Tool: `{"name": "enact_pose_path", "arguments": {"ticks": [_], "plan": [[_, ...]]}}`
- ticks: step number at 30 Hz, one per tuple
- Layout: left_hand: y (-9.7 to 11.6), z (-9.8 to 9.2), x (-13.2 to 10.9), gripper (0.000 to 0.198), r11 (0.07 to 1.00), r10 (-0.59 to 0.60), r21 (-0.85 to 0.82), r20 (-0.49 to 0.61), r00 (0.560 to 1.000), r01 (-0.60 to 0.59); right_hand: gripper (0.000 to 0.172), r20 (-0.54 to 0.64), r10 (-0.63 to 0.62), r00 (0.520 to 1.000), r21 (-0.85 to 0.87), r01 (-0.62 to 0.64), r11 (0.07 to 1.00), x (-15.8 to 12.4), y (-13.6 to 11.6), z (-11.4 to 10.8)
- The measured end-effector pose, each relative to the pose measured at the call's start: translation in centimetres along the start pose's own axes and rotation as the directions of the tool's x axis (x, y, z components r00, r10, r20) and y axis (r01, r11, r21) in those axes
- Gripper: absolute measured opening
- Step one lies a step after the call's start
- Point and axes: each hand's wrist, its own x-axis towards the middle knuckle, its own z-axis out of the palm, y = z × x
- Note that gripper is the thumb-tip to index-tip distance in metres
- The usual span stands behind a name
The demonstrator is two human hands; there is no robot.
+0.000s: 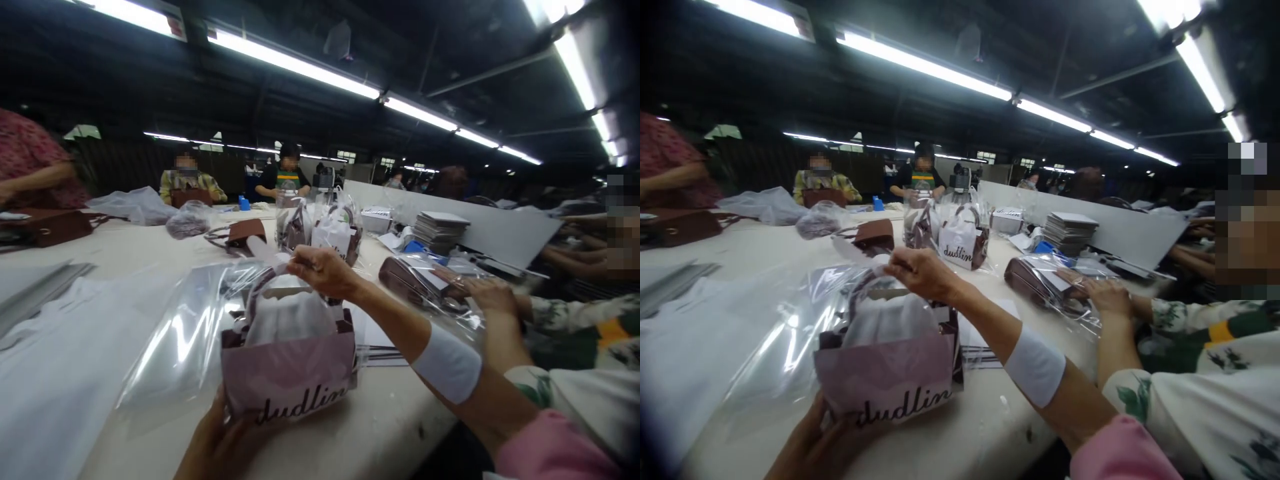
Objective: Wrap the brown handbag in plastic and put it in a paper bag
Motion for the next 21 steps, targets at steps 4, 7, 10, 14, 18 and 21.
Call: {"name": "enact_pose_path", "arguments": {"ticks": [4,7,10,14,18,21], "plan": [[1.2,0.3,-0.2,0.074,0.994,-0.032,0.101,-0.179,0.983,0.051,0.021,-0.091,-0.089,0.992,0.018,0.091,0.996,-0.5,-1.1,0.6],[4.1,0.8,0.4,0.081,0.986,-0.010,0.156,-0.260,0.966,0.052,0.020,-0.172,-0.050,0.984,0.012,0.053,0.999,-0.6,-1.2,1.0],[6.0,1.9,0.5,0.080,0.984,-0.031,0.160,-0.255,0.967,0.074,0.018,-0.136,-0.051,0.989,-0.048,0.044,0.998,-1.9,-1.4,0.1],[6.8,2.8,-0.4,0.071,0.987,-0.114,0.078,-0.294,0.949,0.143,0.020,-0.246,-0.116,0.962,-0.249,0.053,0.967,-5.4,-2.9,-3.2],[7.1,2.9,-0.9,0.073,0.996,-0.093,-0.038,-0.351,0.932,0.085,0.023,-0.084,-0.030,0.996,-0.332,0.000,0.943,-6.7,-4.2,-5.9],[7.3,3.0,-1.0,0.078,0.990,-0.113,-0.124,-0.384,0.916,0.070,0.035,0.036,0.039,0.999,-0.408,-0.020,0.913,-4.8,-4.1,-7.0]]}}
